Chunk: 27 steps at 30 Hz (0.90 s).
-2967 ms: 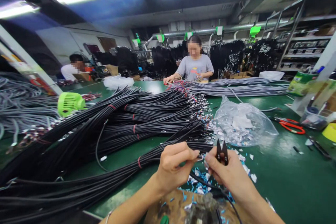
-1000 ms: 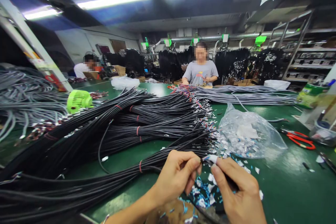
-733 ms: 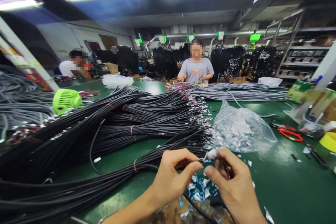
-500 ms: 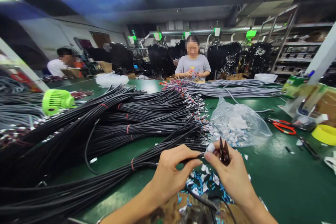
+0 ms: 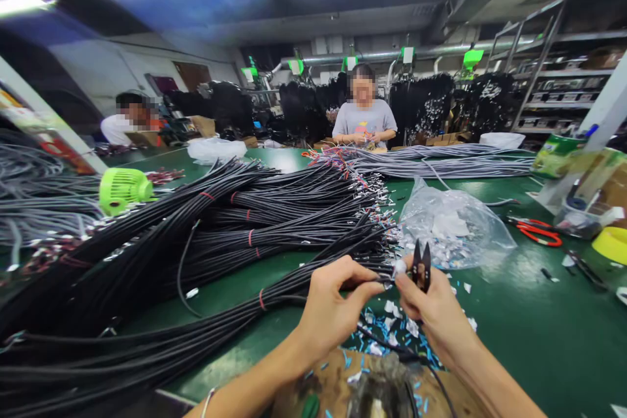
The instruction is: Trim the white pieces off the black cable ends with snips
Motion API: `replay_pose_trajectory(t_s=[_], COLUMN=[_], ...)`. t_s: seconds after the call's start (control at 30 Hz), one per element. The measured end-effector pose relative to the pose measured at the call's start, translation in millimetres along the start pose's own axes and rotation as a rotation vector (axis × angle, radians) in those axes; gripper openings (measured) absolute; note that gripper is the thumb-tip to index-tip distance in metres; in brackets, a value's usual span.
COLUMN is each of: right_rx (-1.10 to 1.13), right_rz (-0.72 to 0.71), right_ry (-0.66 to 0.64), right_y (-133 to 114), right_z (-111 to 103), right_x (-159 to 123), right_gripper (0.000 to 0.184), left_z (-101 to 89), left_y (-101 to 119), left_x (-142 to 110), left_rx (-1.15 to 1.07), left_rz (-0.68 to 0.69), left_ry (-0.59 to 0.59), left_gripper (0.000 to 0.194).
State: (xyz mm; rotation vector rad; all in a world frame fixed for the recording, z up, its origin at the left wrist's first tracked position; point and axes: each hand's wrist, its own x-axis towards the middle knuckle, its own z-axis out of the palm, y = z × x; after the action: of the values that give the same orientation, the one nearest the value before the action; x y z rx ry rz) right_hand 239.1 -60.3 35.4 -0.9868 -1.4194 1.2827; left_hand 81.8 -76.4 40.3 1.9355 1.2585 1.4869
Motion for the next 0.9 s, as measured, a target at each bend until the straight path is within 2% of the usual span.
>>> replay_pose_trajectory(t_s=[0.07, 0.13, 0.2, 0.23, 0.33, 0.4, 0.43, 0.5, 0.57, 0.7, 0.9], right_rx=[0.057, -0.117, -0.366, -0.443, -0.436, -0.443, -0.508, -0.619, -0.671, -0.682, -0.699], right_rz=[0.044, -0.123, -0.333, -0.393, -0.395, -0.398, -0.423, -0.466, -0.489, -0.495, -0.507], right_ry=[-0.104, -0.071, 0.079, 0.182, 0.496, 0.575, 0.510, 0.273, 0.110, 0.082, 0.098], right_y=[1, -2, -5, -7, -10, -12, -13, -16, -19, -24, -22], right_z=[3, 2, -7, -13, -34, -40, -40, -33, -24, -14, -12], right_x=[-3, -4, -2, 1, 7, 8, 7, 3, -2, -9, -11], right_gripper=[0.030, 0.026, 0.023, 0.022, 0.019, 0.019, 0.018, 0.016, 0.017, 0.021, 0.012], left_z=[-1.1, -2.7, -3.7, -4.1, -4.9, -5.4, -5.6, -5.4, -4.8, -2.7, 1.2], left_y=[0, 2, 3, 4, 5, 5, 5, 5, 5, 5, 2], left_x=[1, 3, 3, 3, 2, 2, 3, 3, 3, 1, -3], left_rx=[-0.014, -0.025, -0.038, -0.047, -0.093, -0.128, -0.140, -0.151, -0.152, -0.158, -0.159], left_rz=[-0.039, -0.066, -0.082, -0.088, -0.121, -0.151, -0.162, -0.169, -0.165, -0.157, -0.138], left_ry=[-0.068, -0.151, -0.194, -0.197, -0.135, -0.112, -0.108, -0.102, -0.087, -0.073, -0.005], left_gripper=[0.009, 0.016, 0.020, 0.021, 0.018, 0.017, 0.017, 0.018, 0.018, 0.016, 0.015])
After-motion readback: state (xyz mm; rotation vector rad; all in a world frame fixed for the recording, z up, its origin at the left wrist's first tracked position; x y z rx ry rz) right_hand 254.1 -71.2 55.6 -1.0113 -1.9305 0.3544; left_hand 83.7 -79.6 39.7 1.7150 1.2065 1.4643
